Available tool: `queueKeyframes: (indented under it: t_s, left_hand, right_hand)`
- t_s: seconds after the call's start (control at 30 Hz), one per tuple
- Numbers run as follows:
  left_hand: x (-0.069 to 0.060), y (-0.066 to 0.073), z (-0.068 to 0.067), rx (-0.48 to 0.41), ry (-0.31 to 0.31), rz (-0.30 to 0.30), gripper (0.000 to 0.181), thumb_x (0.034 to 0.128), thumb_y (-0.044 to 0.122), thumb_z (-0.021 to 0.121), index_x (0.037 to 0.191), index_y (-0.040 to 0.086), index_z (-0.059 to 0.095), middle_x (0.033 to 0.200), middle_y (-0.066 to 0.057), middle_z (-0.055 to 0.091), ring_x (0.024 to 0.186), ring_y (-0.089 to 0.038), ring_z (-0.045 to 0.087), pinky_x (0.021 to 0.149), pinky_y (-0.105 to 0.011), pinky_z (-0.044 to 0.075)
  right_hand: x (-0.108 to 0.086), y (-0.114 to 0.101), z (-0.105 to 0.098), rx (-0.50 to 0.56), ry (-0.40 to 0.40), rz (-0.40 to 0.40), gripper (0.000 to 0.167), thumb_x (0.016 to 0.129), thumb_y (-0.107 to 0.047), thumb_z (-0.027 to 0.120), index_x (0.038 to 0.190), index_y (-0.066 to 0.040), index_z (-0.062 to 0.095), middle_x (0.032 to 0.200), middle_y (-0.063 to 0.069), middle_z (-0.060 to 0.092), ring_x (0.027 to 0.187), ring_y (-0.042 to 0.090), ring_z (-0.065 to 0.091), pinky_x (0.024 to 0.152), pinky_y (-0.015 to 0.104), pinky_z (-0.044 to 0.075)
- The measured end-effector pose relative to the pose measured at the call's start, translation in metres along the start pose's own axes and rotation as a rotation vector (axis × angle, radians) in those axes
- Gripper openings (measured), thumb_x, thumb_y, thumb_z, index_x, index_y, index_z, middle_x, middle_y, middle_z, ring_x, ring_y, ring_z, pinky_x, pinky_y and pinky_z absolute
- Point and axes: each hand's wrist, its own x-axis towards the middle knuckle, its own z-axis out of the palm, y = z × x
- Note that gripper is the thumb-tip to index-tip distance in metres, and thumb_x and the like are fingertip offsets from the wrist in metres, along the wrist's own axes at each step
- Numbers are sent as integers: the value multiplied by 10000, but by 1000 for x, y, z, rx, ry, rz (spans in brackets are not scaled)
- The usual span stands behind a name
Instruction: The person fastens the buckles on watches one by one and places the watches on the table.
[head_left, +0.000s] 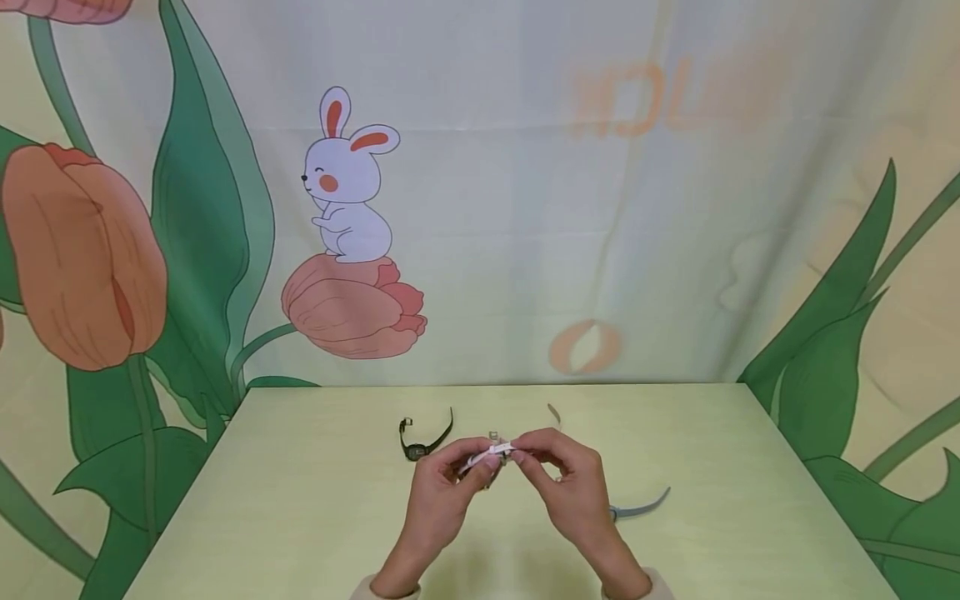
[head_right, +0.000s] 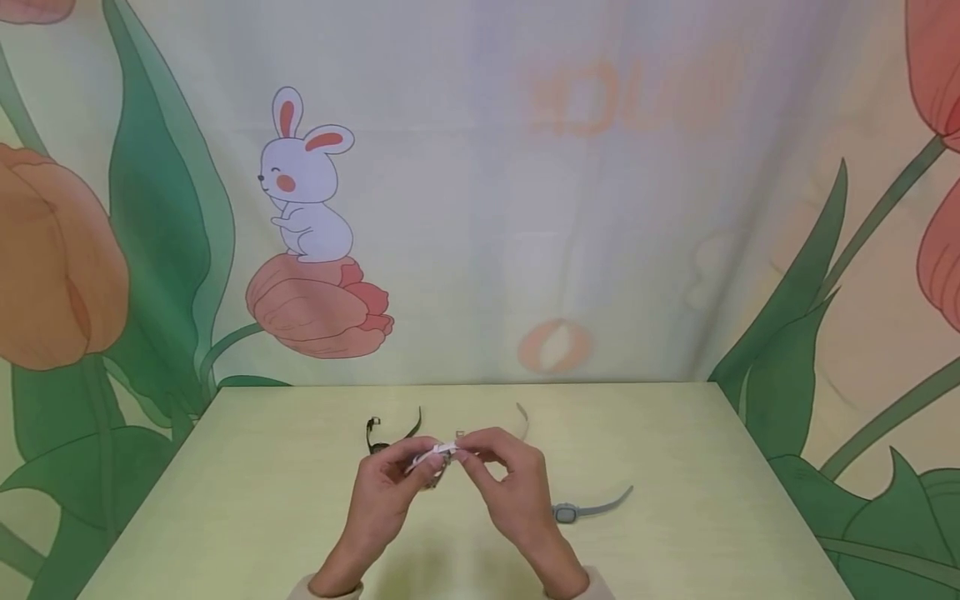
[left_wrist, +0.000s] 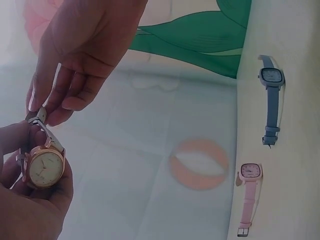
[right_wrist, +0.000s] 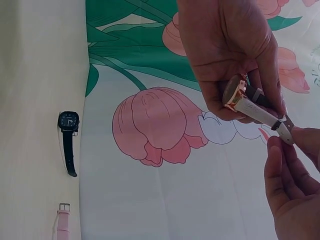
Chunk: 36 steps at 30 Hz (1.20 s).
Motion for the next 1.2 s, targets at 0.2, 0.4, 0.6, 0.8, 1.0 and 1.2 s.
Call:
queueKeyframes:
  t_s: [0.2,0.4,0.6,0.8,1.0,1.2]
  left_hand:
    - [0,0,1,-7,-4,4,194,912,139,698,1067,23,708,1019,-150,702,775,-58,626,677,-216,549]
    - [0,1,2,-10,7,-24,185,900,139,711,1056,38,715,1007,-151,701,768,-73,640,682,-219,555]
    - [1,2,2,-17,3,-23,197,906,148,705,1060,26,712,970,-125,701,742,-71,634,676,-221,552]
    - [1,3,1,-31,0,-18,205,912,135,697,1072,8,707,984,-106,700,752,-68,635,665,-211,543]
    - [1,4,1,-39,-5,-11,206,913,118,693,1078,-4,701,1036,-168,696,788,-68,645,678,-208,549]
    - [1,4,1,-45,6,-39,187,908,111,698,1070,17,707,1047,-179,697,802,-74,661,685,-219,567]
  right_hand:
    - [2,1,-1,-3,-5,-36,209,822,89,718,966,-63,727,886,118,713,830,91,670,748,197,564]
    - [0,0,1,13,-3,33,245,828,86,716,1030,-52,713,935,134,723,834,23,670,739,210,571]
    - [-1,1,2,18,23,29,214,831,81,712,1002,-47,728,912,137,733,834,36,685,726,213,575]
    - [-1,2,3,32,20,-17,233,813,109,716,993,-38,744,901,132,736,860,54,690,735,213,573]
    - [-1,1,5,19,13,-13,246,809,113,719,1007,-31,742,903,127,729,847,41,678,732,202,566]
    - [-4,0,7,13,26,63,208,838,54,723,1027,-32,715,936,141,731,826,33,671,737,210,569]
